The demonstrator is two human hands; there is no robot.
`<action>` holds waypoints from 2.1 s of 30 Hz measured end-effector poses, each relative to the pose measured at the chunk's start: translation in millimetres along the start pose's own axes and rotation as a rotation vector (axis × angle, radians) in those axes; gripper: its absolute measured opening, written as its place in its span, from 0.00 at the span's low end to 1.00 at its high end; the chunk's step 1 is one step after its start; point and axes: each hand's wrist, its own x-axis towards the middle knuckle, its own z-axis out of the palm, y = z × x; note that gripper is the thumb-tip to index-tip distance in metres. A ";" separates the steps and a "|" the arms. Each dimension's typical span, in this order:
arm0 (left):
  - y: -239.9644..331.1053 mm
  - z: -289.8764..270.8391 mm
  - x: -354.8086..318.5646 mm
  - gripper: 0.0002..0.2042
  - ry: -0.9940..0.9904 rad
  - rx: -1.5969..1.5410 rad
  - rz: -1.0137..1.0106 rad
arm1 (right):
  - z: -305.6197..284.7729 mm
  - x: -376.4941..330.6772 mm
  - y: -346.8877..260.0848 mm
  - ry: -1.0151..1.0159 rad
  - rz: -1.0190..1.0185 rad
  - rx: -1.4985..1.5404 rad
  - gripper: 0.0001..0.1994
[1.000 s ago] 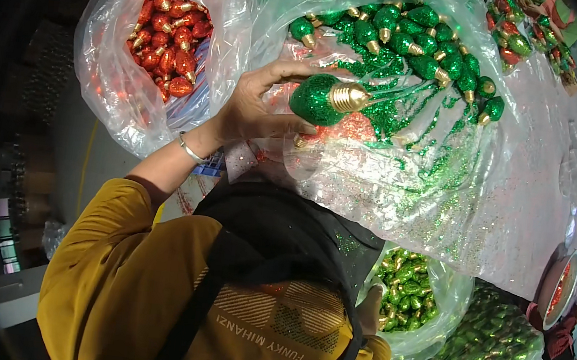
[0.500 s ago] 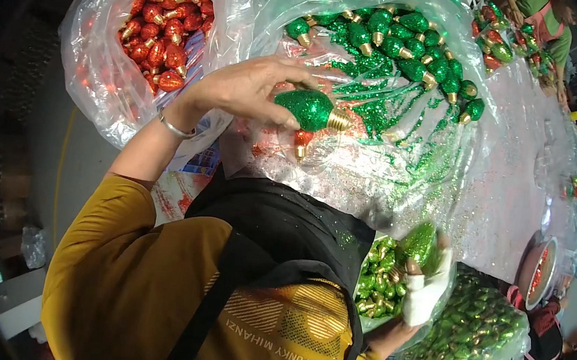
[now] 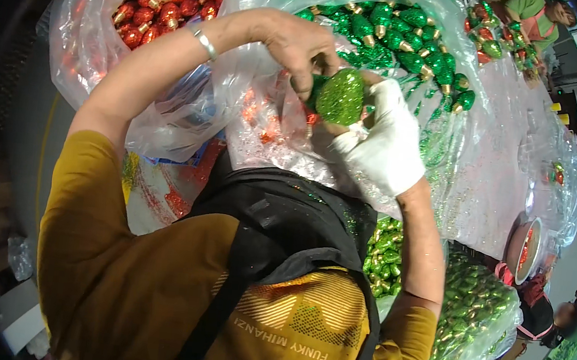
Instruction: The person is sorting and packing red and green festive ornaments into plastic bags at a packaging station.
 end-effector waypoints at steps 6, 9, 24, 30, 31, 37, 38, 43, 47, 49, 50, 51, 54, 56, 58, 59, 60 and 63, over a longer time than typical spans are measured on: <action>-12.5 25.3 9.4 0.21 0.114 0.113 0.052 | -0.6 4.6 5.2 -0.049 -0.172 -0.371 0.27; 2.6 28.3 -5.4 0.17 0.133 0.161 0.066 | 1.0 -0.4 2.8 -0.093 -0.139 -0.372 0.24; -1.6 124.5 -28.6 0.07 1.008 0.239 0.162 | 30.1 74.0 11.5 -0.681 -0.295 -0.635 0.14; -4.8 125.2 -35.9 0.07 0.983 0.103 0.271 | 41.5 76.7 24.8 -0.677 -0.289 -0.646 0.09; -4.3 123.8 -37.7 0.07 0.985 0.137 0.258 | 40.2 74.2 26.1 -0.577 -0.304 -0.629 0.10; -7.0 128.4 -33.2 0.06 0.905 0.040 0.246 | 67.7 88.9 18.8 -0.962 0.118 -0.540 0.08; -7.1 130.6 -33.5 0.06 0.911 0.015 0.225 | 68.4 89.3 18.0 -0.991 -0.026 -0.573 0.08; -6.8 130.0 -39.2 0.07 0.927 0.136 0.246 | 52.3 91.3 23.1 -0.953 -0.308 -0.353 0.10; -11.9 144.8 -36.8 0.08 1.056 0.177 0.230 | 66.2 81.8 38.9 -0.925 -0.226 -0.575 0.08; -10.9 152.1 -37.0 0.09 1.077 0.170 0.223 | 63.9 76.1 43.6 -0.979 -0.210 -0.555 0.09; -10.1 155.0 -36.9 0.10 1.098 0.163 0.223 | 61.9 73.1 45.7 -1.030 -0.190 -0.538 0.11; -9.7 157.5 -37.2 0.11 1.120 0.155 0.223 | 61.4 71.9 46.5 -1.083 -0.168 -0.523 0.12; -8.5 145.1 -40.3 0.12 1.012 0.199 0.206 | 63.1 71.9 47.3 -1.051 -0.110 -0.468 0.12; -4.9 141.2 -40.9 0.12 0.980 0.220 0.188 | 57.8 75.5 43.8 -1.045 -0.094 -0.459 0.12; -0.7 140.3 -42.9 0.13 0.943 0.230 0.202 | 47.5 79.4 37.4 -0.995 -0.024 -0.465 0.11; 0.3 140.0 -43.5 0.14 0.920 0.237 0.212 | 44.1 81.6 34.6 -0.965 0.013 -0.465 0.11; 0.7 139.5 -41.6 0.14 0.929 0.240 0.226 | 50.0 80.7 38.9 -0.959 0.020 -0.479 0.11; -0.3 142.2 -32.3 0.15 0.954 0.180 0.249 | 90.4 76.9 64.0 -0.989 -0.109 -0.743 0.11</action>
